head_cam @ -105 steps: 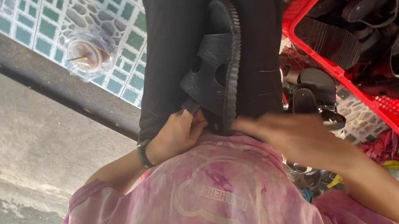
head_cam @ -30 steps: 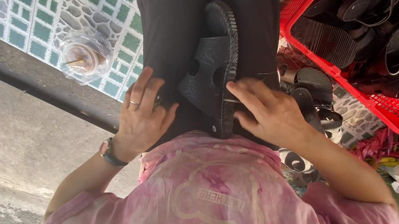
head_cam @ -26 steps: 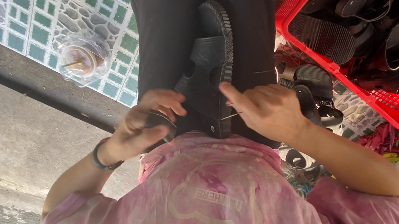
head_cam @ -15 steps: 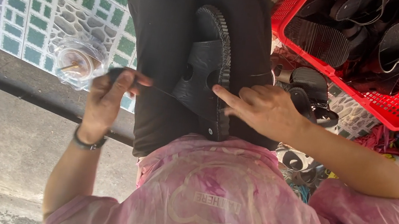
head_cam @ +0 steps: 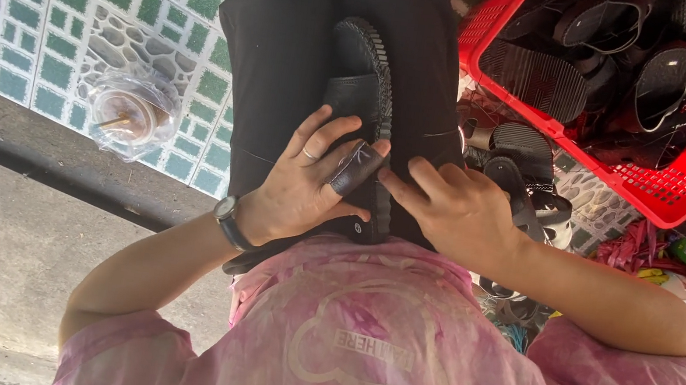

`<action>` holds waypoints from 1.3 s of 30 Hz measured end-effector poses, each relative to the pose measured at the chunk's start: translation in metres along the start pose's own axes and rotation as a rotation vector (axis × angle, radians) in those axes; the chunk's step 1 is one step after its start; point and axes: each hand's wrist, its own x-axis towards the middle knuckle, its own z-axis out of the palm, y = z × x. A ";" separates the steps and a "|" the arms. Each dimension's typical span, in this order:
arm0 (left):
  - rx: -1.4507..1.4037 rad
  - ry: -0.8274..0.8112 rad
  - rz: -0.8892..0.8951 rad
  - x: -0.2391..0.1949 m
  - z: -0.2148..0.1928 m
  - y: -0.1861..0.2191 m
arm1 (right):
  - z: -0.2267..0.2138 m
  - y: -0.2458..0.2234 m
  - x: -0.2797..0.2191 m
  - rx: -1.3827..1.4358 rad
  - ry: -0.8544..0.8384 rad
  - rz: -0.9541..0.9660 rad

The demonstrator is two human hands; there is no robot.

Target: The person sits on the floor and sews a black shoe using a needle and thread. They hold the shoe between their legs and repeatedly push the needle through the sole and upper, pulling the thread tight to secure the stitches.

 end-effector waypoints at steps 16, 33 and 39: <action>0.176 0.107 -0.085 -0.026 -0.017 0.003 | 0.053 -0.011 -0.021 0.338 -0.028 0.091; 0.378 0.198 -0.221 -0.059 -0.025 0.022 | 0.039 -0.028 -0.019 0.291 -0.048 0.106; 0.220 0.206 -0.182 -0.065 -0.037 0.035 | 0.048 -0.018 -0.020 0.332 -0.158 0.141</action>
